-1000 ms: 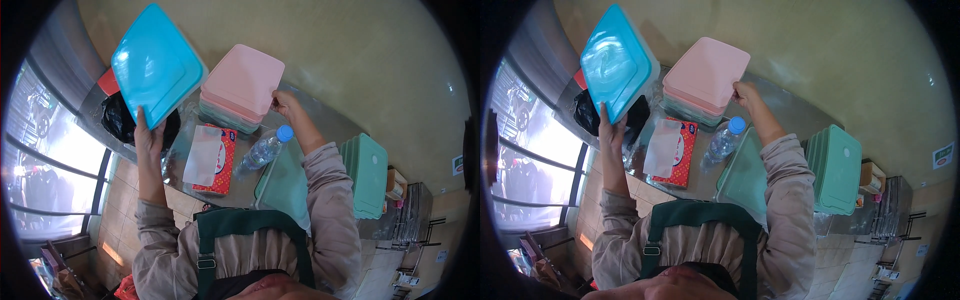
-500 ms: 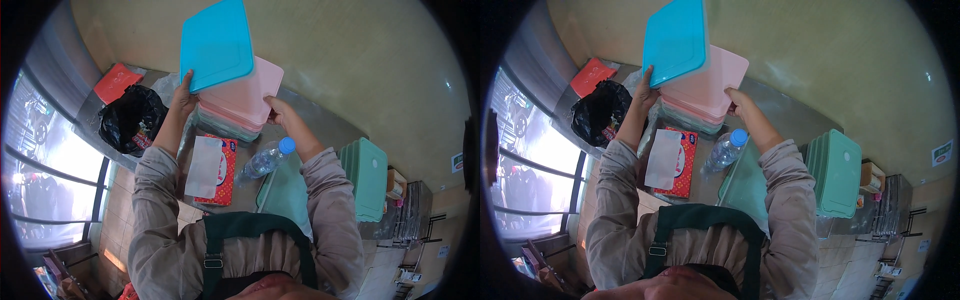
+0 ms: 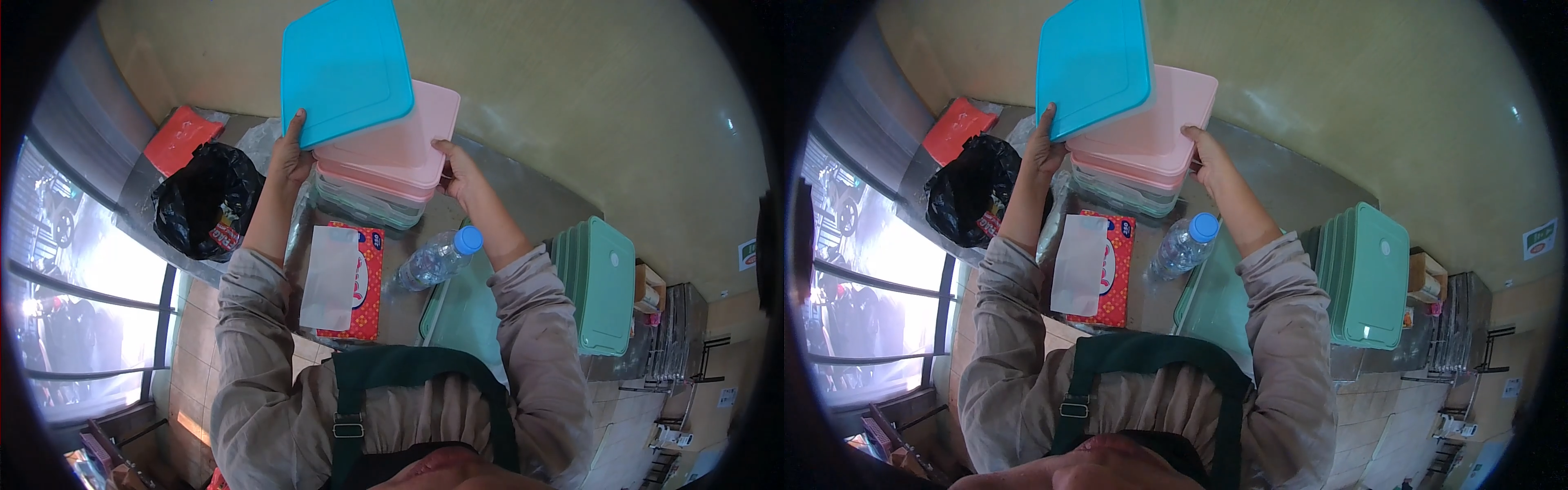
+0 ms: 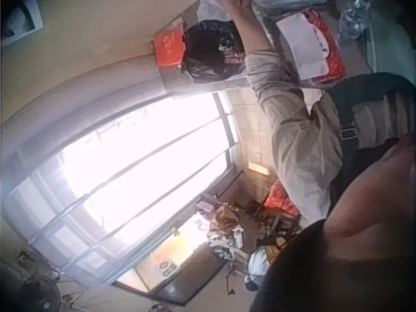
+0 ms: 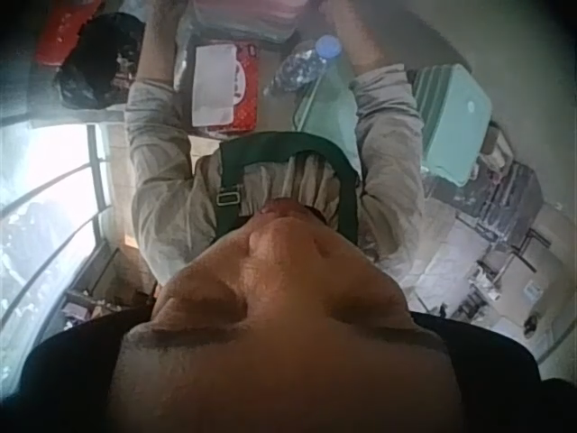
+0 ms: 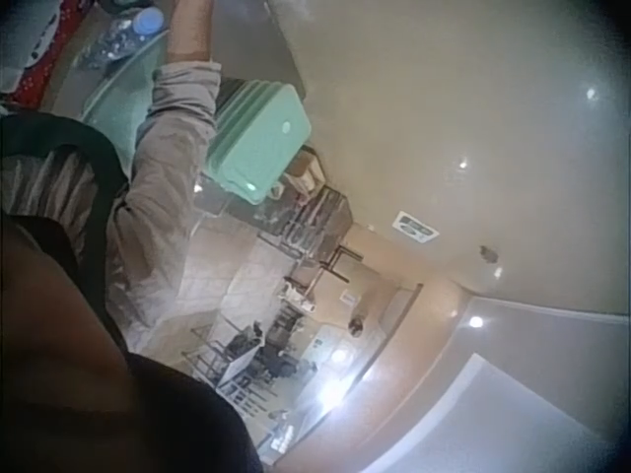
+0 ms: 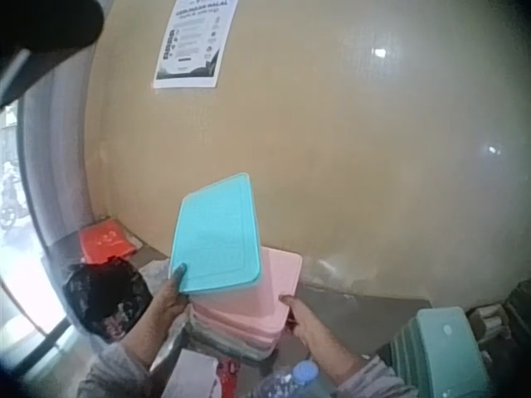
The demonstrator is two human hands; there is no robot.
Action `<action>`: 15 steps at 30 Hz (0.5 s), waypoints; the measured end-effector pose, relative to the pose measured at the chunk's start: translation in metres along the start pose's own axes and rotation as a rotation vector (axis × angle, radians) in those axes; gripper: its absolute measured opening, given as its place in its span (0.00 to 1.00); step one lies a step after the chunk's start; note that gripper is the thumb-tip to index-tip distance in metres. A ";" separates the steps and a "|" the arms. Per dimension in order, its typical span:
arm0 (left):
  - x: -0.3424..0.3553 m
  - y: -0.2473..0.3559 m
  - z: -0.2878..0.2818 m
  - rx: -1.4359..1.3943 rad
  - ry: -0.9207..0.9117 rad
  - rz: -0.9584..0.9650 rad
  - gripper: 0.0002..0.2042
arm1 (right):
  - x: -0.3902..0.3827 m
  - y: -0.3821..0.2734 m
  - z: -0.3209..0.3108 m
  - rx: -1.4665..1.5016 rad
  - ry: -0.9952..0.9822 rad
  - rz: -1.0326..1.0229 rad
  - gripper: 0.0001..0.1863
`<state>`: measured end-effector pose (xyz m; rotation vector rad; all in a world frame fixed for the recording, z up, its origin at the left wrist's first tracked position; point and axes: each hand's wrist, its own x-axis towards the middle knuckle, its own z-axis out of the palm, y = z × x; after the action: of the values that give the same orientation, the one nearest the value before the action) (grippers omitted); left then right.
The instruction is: Organizing and stacking plastic food containers and lids on a table.
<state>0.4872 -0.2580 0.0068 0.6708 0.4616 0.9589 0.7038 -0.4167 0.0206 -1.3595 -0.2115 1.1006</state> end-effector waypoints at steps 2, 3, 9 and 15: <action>-0.004 0.002 -0.001 0.014 0.007 -0.009 0.32 | -0.022 -0.011 0.012 -0.027 0.056 0.089 0.16; -0.006 0.004 -0.002 0.027 0.014 -0.020 0.32 | -0.017 -0.009 0.012 -0.025 0.053 0.092 0.16; -0.019 0.007 0.022 0.022 -0.023 -0.035 0.31 | -0.005 -0.015 -0.012 0.237 -0.211 -0.113 0.18; -0.048 0.020 0.039 -0.013 -0.033 -0.008 0.29 | -0.037 -0.025 -0.062 0.452 -0.230 -0.156 0.23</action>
<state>0.4757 -0.3038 0.0520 0.6713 0.4288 0.9411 0.7404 -0.4809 0.0416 -0.8019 -0.2161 1.0923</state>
